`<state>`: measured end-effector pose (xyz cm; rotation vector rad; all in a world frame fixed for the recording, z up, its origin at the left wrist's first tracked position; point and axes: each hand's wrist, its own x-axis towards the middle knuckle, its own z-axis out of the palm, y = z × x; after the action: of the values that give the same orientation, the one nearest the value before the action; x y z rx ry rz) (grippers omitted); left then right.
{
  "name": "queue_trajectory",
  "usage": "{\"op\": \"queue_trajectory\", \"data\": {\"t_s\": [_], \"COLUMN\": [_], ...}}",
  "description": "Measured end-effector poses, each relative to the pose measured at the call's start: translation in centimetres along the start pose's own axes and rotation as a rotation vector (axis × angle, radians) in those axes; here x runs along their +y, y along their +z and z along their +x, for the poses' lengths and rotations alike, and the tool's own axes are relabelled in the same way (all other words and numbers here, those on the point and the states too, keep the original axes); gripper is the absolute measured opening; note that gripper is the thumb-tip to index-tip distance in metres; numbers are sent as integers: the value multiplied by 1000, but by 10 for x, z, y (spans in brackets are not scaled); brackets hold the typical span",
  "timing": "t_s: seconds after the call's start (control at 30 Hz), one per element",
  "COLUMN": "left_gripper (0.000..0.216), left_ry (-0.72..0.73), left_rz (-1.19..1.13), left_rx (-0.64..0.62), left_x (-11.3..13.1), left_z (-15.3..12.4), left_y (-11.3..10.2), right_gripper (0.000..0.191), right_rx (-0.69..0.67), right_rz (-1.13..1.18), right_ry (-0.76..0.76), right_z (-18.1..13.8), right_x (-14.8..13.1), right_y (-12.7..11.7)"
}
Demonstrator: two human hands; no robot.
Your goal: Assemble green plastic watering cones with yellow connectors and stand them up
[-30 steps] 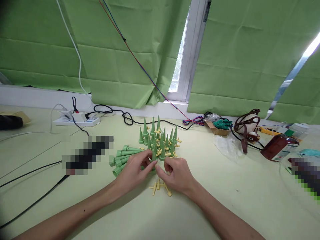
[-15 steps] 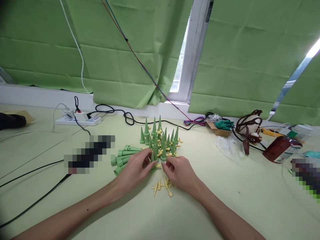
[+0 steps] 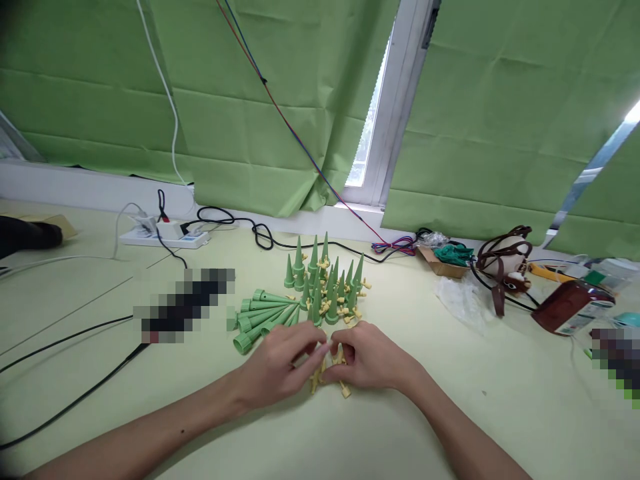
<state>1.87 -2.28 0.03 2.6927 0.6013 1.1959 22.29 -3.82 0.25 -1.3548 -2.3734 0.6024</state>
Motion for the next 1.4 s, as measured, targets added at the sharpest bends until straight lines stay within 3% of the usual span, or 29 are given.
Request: {"op": "queue_trajectory", "data": {"t_s": [0.1,0.17,0.43,0.77,1.0,1.23,1.4], "left_gripper": [28,32,30,23,15,5,10], "left_ry": [128,173,160,156,148,51,-64], "left_rz": [81,107,99,128,137,172,269], "left_rx": [-186,-235,-274,-461,-486,-496,-580], "left_x": [2,3,3,-2,-5,-2,0], "left_z": [-4,-4,-6,-9,-10,-8,-2], "left_y": [4,5,7,13,14,10,5], "right_gripper": [14,15,13,17,21,18,20], "right_rx": [-21,-19,-3,45,62,77,83], "right_rz": [-9,-11,-25,-59,-84,-74,-89], "right_ry": [-28,-43,-55,-87,-104,-88,-84], "right_z": [0,1,2,3,2,3,5], "right_x": [2,4,2,2,3,4,6], "right_y": [2,3,3,7,7,9,8]}}
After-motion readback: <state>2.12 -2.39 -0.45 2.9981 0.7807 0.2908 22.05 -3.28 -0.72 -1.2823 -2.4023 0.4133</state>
